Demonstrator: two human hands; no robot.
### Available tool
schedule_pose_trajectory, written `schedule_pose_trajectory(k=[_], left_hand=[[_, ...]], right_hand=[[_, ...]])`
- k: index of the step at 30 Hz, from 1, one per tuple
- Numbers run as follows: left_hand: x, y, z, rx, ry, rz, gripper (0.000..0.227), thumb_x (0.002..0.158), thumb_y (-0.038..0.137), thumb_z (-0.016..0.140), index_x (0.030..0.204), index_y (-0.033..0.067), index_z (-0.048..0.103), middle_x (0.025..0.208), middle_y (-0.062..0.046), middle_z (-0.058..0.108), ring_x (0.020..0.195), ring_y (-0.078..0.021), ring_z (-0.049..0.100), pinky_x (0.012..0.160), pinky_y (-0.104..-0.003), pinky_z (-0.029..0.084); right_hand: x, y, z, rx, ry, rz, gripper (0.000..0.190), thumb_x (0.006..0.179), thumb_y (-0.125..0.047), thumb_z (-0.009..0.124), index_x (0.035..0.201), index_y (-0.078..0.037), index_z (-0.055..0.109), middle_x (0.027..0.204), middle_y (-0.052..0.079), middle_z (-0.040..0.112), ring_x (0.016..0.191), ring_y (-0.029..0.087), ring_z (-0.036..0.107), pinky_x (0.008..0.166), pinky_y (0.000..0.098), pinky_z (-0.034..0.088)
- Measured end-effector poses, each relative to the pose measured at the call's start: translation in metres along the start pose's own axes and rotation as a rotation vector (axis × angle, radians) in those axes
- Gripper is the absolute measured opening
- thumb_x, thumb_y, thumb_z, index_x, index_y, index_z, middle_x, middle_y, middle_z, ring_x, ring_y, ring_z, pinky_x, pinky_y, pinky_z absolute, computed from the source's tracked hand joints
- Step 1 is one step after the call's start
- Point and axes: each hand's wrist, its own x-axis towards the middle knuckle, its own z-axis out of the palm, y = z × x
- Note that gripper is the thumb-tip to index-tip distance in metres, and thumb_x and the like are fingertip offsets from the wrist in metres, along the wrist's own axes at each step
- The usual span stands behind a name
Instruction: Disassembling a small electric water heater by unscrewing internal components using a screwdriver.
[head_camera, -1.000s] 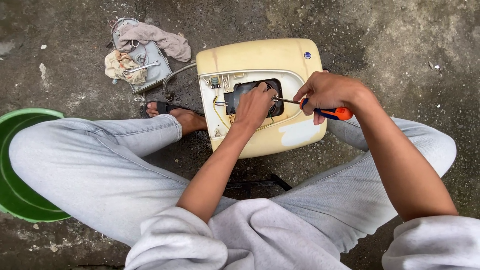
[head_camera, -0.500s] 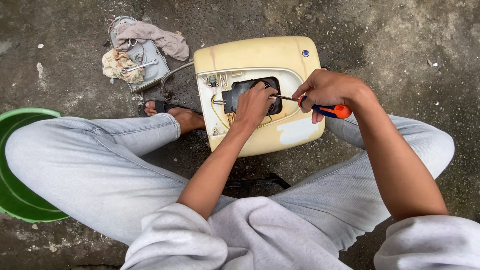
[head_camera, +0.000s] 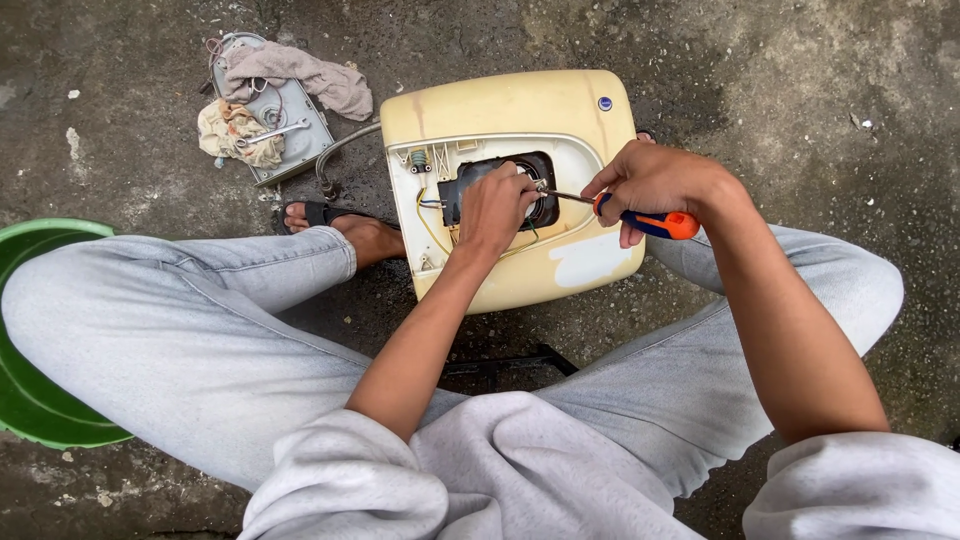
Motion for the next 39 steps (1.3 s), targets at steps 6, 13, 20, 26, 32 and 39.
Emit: schedule_pose_trajectory(k=[6,13,20,26,32,39], left_hand=[[-0.002,0.01,0.004,-0.035,0.005,-0.012,0.011,0.094,0.024,0.071,0.102,0.0184,0.075,0.088,-0.002,0.059,0.085,-0.0291,0.068,0.071,-0.046,0.059],[0.0,0.008,0.006,0.087,-0.01,0.044,0.014,0.093,0.025,0.072,0.106,0.0199,0.072,0.09,0.002,0.056,0.088,-0.0249,0.067,0.07,-0.046,0.06],[-0.002,0.008,0.006,0.164,0.009,0.124,0.015,0.094,0.022,0.071,0.108,0.0173,0.071,0.093,0.001,0.054,0.092,-0.0248,0.065,0.068,-0.045,0.061],[-0.004,0.003,0.008,0.172,0.006,0.157,0.017,0.094,0.019,0.07,0.111,0.0177,0.072,0.093,0.0,0.054,0.09,-0.0244,0.064,0.066,-0.044,0.06],[-0.009,-0.001,0.01,0.182,0.002,0.163,0.02,0.094,0.021,0.069,0.114,0.0198,0.07,0.094,0.001,0.053,0.09,-0.0235,0.064,0.066,-0.043,0.06],[-0.01,0.007,0.003,0.174,-0.012,0.147,0.023,0.094,0.022,0.07,0.117,0.0202,0.071,0.096,-0.001,0.055,0.094,-0.0242,0.064,0.069,-0.045,0.061]], right_hand=[[-0.005,-0.003,0.001,0.008,0.019,-0.004,0.053,0.074,0.015,0.066,0.125,0.022,0.061,0.086,0.034,0.068,0.052,0.039,0.071,0.047,0.0454,0.063],[-0.006,-0.005,-0.001,0.042,0.006,0.017,0.048,0.074,0.015,0.064,0.122,0.021,0.065,0.082,0.033,0.065,0.055,0.045,0.072,0.048,0.0505,0.063],[-0.002,-0.001,-0.001,0.135,-0.02,0.052,0.049,0.077,0.012,0.062,0.125,0.021,0.062,0.085,0.038,0.065,0.058,0.047,0.071,0.051,0.0538,0.062],[-0.001,0.0,-0.001,0.145,-0.021,0.039,0.05,0.077,0.011,0.063,0.126,0.022,0.061,0.084,0.038,0.068,0.055,0.048,0.07,0.048,0.054,0.062],[0.005,0.006,0.002,0.147,-0.026,0.027,0.046,0.077,0.011,0.063,0.122,0.021,0.063,0.082,0.038,0.069,0.052,0.047,0.069,0.045,0.0532,0.061],[0.01,0.012,-0.003,0.161,-0.045,0.036,0.046,0.078,0.011,0.062,0.122,0.023,0.062,0.086,0.039,0.07,0.055,0.046,0.07,0.048,0.053,0.061]])
